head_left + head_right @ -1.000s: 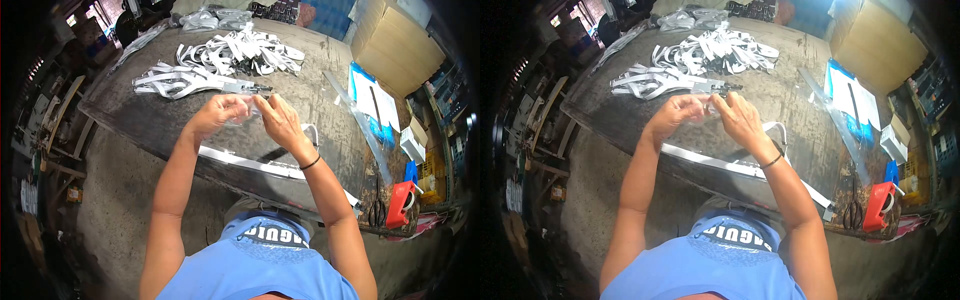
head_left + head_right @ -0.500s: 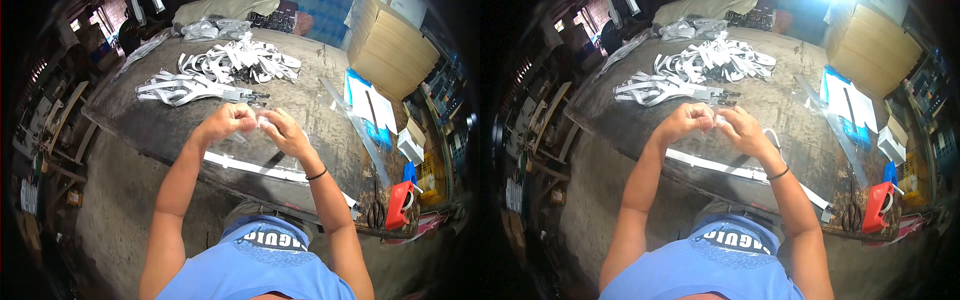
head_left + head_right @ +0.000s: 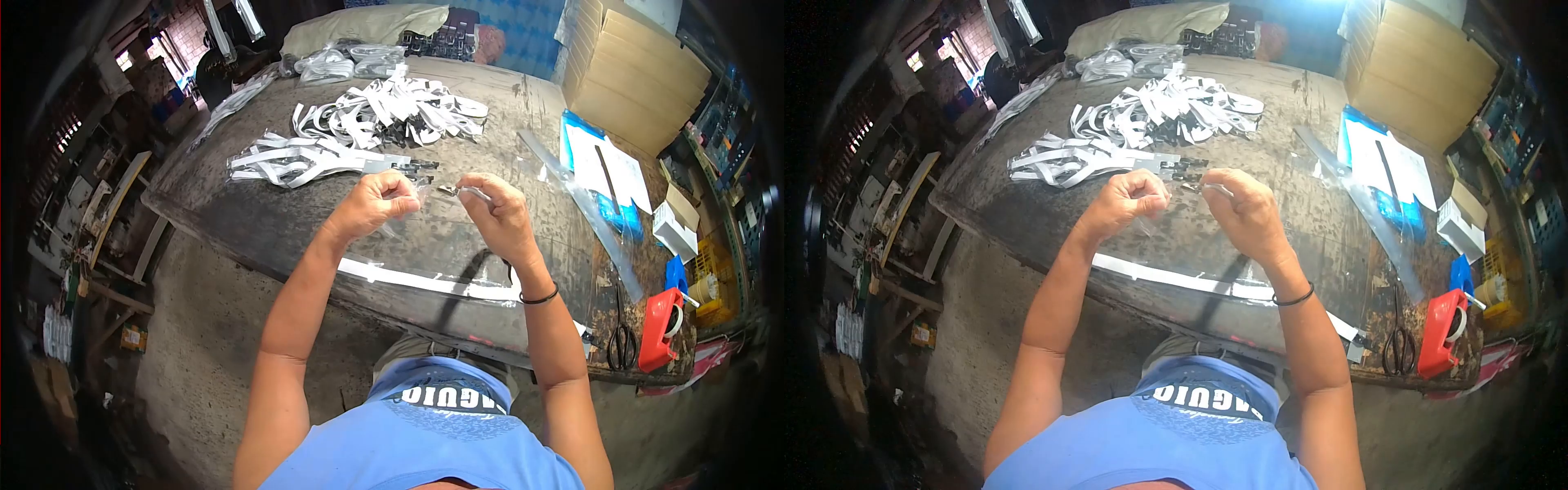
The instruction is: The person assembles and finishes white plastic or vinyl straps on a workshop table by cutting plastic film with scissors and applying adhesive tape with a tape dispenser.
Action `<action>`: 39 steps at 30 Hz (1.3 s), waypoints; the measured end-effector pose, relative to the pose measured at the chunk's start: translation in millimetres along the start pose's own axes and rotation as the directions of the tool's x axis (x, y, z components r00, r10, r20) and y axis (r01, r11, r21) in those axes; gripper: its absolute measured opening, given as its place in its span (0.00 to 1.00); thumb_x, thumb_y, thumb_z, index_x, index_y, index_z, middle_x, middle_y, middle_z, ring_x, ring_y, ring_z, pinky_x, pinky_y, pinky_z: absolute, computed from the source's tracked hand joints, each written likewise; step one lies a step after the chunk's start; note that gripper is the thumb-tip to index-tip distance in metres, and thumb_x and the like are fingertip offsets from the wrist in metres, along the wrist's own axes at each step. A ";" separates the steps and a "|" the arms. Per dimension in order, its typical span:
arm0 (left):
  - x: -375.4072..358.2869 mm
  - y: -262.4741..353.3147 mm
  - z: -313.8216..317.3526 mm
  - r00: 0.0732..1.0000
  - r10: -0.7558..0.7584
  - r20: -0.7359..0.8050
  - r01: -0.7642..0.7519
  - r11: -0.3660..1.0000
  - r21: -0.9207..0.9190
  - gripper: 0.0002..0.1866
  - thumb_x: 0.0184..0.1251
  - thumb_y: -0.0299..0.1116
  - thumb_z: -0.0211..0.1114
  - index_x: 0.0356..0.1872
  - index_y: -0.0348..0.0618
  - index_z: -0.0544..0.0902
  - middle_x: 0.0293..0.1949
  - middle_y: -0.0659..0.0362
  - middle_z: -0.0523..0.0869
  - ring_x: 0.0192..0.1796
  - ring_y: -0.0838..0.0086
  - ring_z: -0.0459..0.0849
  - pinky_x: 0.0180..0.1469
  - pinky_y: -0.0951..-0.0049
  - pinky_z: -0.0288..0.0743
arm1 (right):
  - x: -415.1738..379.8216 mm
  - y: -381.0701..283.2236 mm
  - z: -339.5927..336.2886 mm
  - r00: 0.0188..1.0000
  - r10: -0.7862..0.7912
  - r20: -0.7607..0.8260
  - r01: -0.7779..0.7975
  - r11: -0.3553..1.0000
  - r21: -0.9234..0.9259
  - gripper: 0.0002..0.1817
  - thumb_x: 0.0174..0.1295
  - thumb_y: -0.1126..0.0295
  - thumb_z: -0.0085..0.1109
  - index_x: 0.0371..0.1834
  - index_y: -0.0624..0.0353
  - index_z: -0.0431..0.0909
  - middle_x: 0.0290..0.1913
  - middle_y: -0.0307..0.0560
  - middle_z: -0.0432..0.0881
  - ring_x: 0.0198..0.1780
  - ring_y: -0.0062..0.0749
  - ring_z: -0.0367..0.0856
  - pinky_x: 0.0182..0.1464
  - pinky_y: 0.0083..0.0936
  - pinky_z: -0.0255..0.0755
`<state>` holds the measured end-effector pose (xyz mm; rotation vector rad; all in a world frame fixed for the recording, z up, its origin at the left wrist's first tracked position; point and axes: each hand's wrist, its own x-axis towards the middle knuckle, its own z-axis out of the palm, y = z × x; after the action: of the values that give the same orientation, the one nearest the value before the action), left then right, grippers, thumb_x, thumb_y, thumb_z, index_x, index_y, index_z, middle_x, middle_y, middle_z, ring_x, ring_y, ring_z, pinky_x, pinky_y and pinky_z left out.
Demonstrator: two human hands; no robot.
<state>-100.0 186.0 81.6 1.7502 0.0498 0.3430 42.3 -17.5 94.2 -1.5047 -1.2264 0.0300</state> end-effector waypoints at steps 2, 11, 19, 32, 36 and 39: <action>0.5 2.3 2.3 1.000 -0.008 -0.002 0.008 1.000 -0.012 0.08 0.62 0.31 0.72 0.31 0.40 0.82 0.38 0.62 0.84 0.42 0.80 0.80 0.46 0.76 0.76 | -0.3 -1.5 -2.1 0.995 -0.104 0.003 0.104 0.993 -0.054 0.10 0.60 0.76 0.61 0.45 0.61 0.81 0.42 0.52 0.84 0.40 0.38 0.83 0.43 0.27 0.76; 2.1 5.0 10.0 0.997 0.075 0.025 -0.079 0.968 0.239 0.06 0.61 0.29 0.72 0.31 0.41 0.83 0.38 0.61 0.84 0.44 0.77 0.81 0.50 0.74 0.74 | 2.2 -9.4 -9.2 0.969 -0.238 0.058 0.245 0.952 -0.183 0.08 0.61 0.78 0.60 0.43 0.62 0.81 0.34 0.45 0.81 0.28 0.25 0.76 0.30 0.22 0.69; 3.2 14.6 12.5 0.995 0.061 0.081 -0.084 0.947 0.311 0.07 0.61 0.31 0.72 0.32 0.41 0.84 0.37 0.62 0.83 0.44 0.78 0.79 0.50 0.75 0.73 | 4.1 -15.2 -8.6 0.946 -0.291 0.141 0.322 0.894 -0.312 0.08 0.60 0.74 0.61 0.42 0.57 0.82 0.30 0.47 0.77 0.28 0.40 0.77 0.31 0.32 0.71; 9.3 28.7 8.6 0.956 -0.139 0.257 0.075 0.966 0.246 0.09 0.67 0.35 0.66 0.40 0.39 0.86 0.29 0.66 0.84 0.34 0.84 0.79 0.37 0.80 0.73 | 17.5 -7.1 -2.7 0.942 -0.172 0.289 0.228 0.958 -0.173 0.14 0.59 0.68 0.66 0.44 0.58 0.75 0.31 0.48 0.79 0.31 0.41 0.80 0.36 0.33 0.72; 8.0 35.8 1.1 0.952 -0.186 0.243 0.124 0.961 0.247 0.10 0.68 0.35 0.65 0.42 0.39 0.86 0.28 0.65 0.84 0.34 0.83 0.80 0.38 0.79 0.74 | 19.4 -8.7 -12.6 0.948 0.025 0.318 0.044 0.978 -0.206 0.12 0.60 0.67 0.66 0.43 0.60 0.76 0.29 0.47 0.78 0.30 0.38 0.79 0.35 0.31 0.72; 9.7 32.9 -3.8 0.936 -0.232 0.266 0.171 0.957 0.233 0.11 0.67 0.36 0.65 0.41 0.39 0.86 0.28 0.64 0.84 0.33 0.82 0.80 0.38 0.78 0.74 | 20.2 5.2 -21.5 0.886 0.144 0.441 -0.009 0.955 -0.295 0.11 0.61 0.67 0.65 0.40 0.62 0.78 0.29 0.48 0.78 0.30 0.36 0.78 0.35 0.30 0.71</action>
<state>-96.8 184.7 115.9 1.9663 0.0555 -0.0770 67.9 -18.1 109.8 -1.8681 -1.5984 0.2895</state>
